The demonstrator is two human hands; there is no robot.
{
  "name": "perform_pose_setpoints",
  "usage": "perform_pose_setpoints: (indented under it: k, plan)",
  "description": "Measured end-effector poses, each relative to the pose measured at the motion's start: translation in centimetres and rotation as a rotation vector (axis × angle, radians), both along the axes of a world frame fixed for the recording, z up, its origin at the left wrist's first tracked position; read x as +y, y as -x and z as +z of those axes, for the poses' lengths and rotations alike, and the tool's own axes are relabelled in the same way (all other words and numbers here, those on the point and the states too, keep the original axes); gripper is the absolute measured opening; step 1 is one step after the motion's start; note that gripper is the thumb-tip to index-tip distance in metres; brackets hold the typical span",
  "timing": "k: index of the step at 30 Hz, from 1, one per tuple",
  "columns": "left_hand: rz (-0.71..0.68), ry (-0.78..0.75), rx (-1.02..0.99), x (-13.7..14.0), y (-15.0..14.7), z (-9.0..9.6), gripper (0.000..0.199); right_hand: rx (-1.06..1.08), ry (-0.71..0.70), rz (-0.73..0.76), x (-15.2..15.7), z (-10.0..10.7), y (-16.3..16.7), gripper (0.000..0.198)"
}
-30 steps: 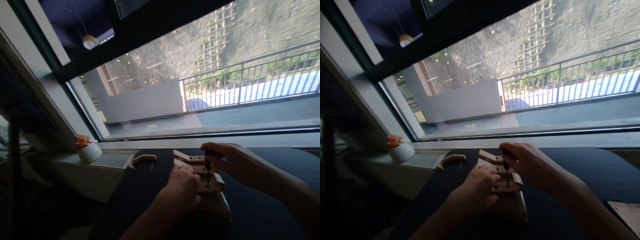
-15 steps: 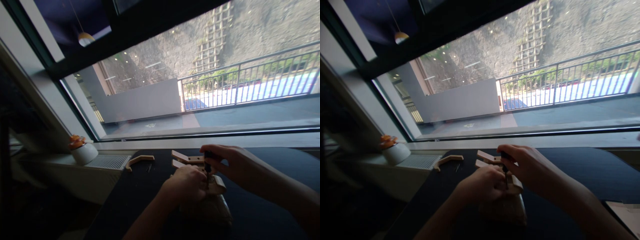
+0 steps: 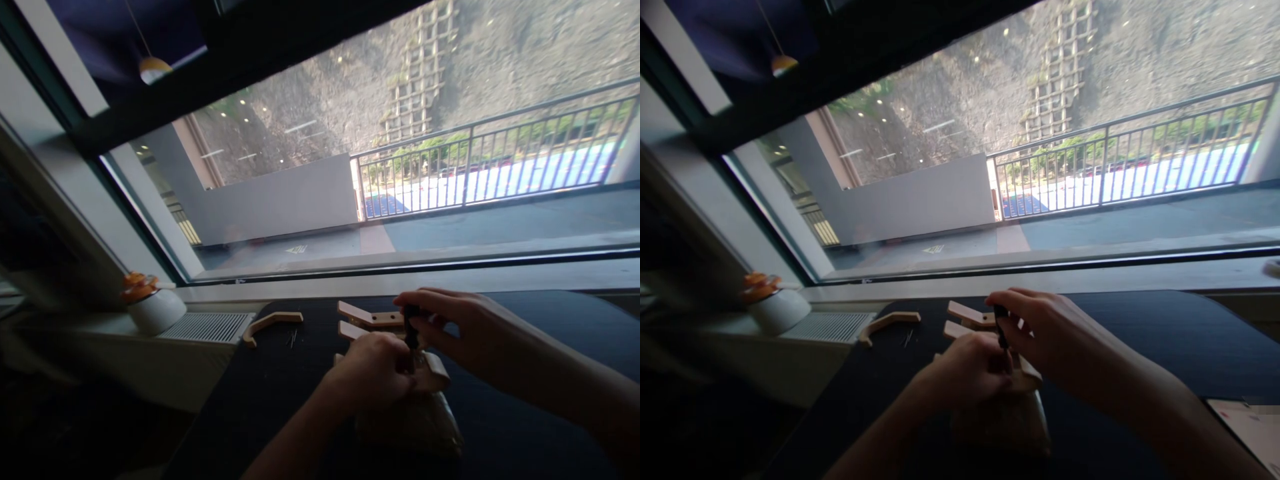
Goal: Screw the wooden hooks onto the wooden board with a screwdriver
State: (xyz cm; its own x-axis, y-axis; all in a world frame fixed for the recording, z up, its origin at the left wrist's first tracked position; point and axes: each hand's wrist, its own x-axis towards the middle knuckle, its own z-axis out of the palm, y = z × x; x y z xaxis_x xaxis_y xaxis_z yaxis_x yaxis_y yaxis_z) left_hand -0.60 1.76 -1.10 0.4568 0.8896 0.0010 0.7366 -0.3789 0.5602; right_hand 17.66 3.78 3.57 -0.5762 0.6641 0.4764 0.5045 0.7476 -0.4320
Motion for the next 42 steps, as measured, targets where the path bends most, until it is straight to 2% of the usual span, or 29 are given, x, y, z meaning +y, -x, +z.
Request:
perform_pose_setpoints:
  k: [3, 12, 17, 22, 27, 32, 35, 40, 42]
  plan:
    - [0.001, 0.015, -0.003, -0.04, -0.03, 0.10, 0.010, 0.017, 0.056, 0.033, 0.32, -0.20, 0.07, 0.030]
    - [0.032, 0.014, -0.049, -0.22, 0.00, 0.11, 0.010, 0.057, 0.017, 0.102, 0.07, -0.06, 0.59, 0.029]
    - [0.041, 0.024, -0.041, -0.16, -0.05, 0.12, 0.009, 0.043, -0.007, 0.031, 0.20, 0.13, 0.17, 0.026]
    - [0.032, 0.023, -0.012, -0.08, -0.09, 0.12, 0.011, 0.047, -0.016, 0.051, 0.27, 0.17, -0.18, 0.027]
    - [0.007, 0.011, -0.009, -0.06, -0.06, 0.11, 0.011, 0.034, 0.004, -0.007, 0.27, 0.21, 0.10, 0.019]
    - [0.037, 0.018, 0.006, -0.10, -0.07, 0.19, 0.013, 0.049, -0.029, 0.060, 0.08, 0.24, 0.68, 0.026]
    - [0.039, 0.013, 0.011, -0.11, -0.09, 0.21, 0.014, 0.043, -0.001, 0.040, 0.07, 0.11, 0.75, 0.028]
    - [0.036, 0.001, -0.011, -0.10, -0.05, 0.10, 0.012, 0.000, 0.040, -0.022, 0.28, -0.01, 0.27, 0.017]
    - [0.031, 0.008, -0.013, -0.11, -0.02, 0.06, 0.013, 0.006, 0.059, -0.028, 0.24, 0.04, 0.18, 0.018]
